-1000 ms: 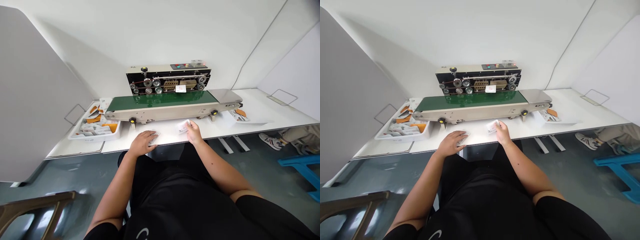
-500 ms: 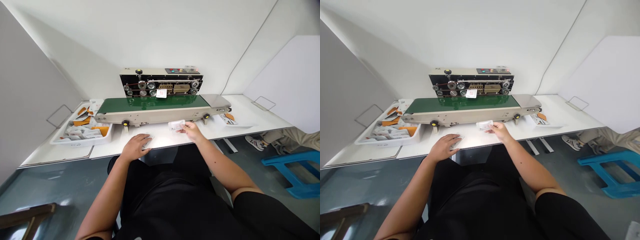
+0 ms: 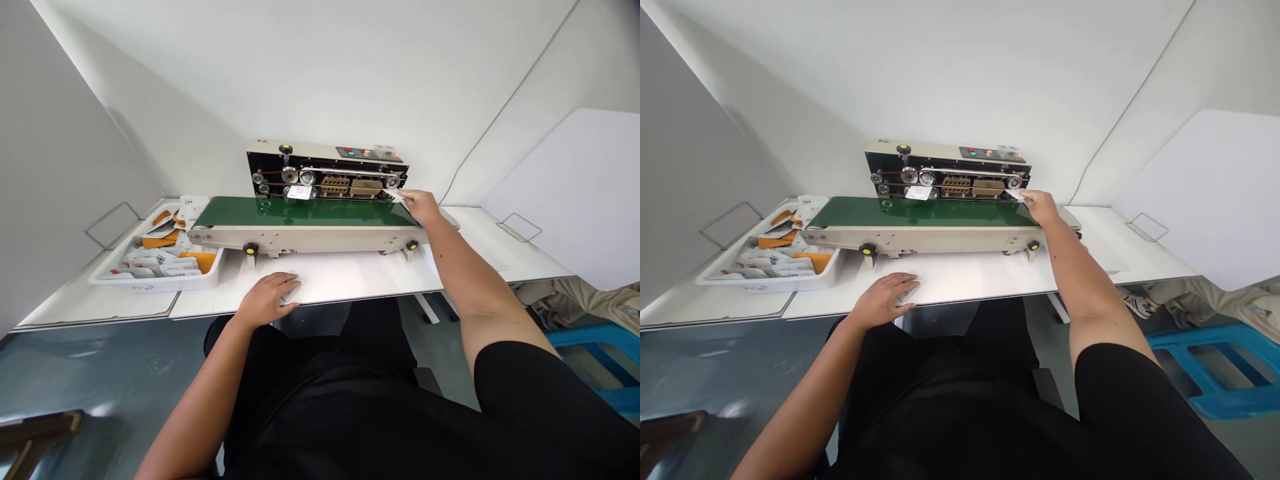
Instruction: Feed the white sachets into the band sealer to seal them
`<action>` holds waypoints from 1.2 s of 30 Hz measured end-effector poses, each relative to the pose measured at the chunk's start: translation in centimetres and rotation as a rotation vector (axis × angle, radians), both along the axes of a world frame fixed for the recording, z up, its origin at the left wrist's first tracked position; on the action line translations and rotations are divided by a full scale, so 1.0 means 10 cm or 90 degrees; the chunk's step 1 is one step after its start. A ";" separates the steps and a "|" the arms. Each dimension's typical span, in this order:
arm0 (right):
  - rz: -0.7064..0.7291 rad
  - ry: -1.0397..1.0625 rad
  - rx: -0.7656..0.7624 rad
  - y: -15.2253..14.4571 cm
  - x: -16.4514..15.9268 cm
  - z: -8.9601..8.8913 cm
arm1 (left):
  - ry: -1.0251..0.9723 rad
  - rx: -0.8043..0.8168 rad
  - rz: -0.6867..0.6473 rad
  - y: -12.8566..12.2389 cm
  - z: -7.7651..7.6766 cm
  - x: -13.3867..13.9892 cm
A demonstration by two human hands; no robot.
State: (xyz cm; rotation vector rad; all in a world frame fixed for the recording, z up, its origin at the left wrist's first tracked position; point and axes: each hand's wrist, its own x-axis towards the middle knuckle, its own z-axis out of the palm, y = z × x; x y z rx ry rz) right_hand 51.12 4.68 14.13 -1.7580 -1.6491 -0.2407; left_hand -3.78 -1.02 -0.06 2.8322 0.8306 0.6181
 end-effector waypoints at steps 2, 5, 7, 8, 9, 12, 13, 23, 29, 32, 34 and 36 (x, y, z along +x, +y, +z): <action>0.044 -0.014 0.023 0.04 -0.23 -0.03 | 0.000 -0.005 0.001 0.00 0.00 0.00; -0.002 0.008 0.140 -0.13 -0.73 -0.19 | -0.023 -0.035 -0.015 0.00 -0.02 -0.01; 0.004 0.017 0.181 -0.40 -1.20 -0.41 | -0.063 -0.071 -0.039 0.00 -0.04 -0.04; 0.035 0.017 0.179 -0.56 -1.45 -0.56 | -0.092 -0.092 -0.052 0.01 -0.06 -0.06; 0.095 0.016 0.155 -0.72 -1.72 -0.71 | -0.128 -0.113 -0.062 0.02 -0.07 -0.08; 0.327 0.121 0.004 -1.07 -2.47 -1.16 | -0.278 -0.147 -0.022 0.04 -0.10 -0.15; 0.380 0.208 -0.065 -1.12 -2.68 -1.28 | -0.331 -0.141 0.027 0.05 -0.11 -0.16; 0.428 0.641 -0.283 -0.79 -3.59 -1.47 | -0.490 -0.305 0.247 0.08 -0.17 -0.18; 0.327 0.773 -0.179 -0.90 -2.83 -1.19 | -0.482 -0.357 0.129 0.10 -0.14 -0.18; 0.222 0.637 0.014 -0.80 -1.98 -0.67 | -0.479 -0.344 0.131 0.11 -0.10 -0.18; 0.066 0.404 0.147 -0.68 -1.33 -0.29 | -0.473 -0.330 0.142 0.10 -0.09 -0.17; -0.125 0.174 0.198 -0.55 -0.74 -0.02 | -0.464 -0.311 0.155 0.09 -0.08 -0.17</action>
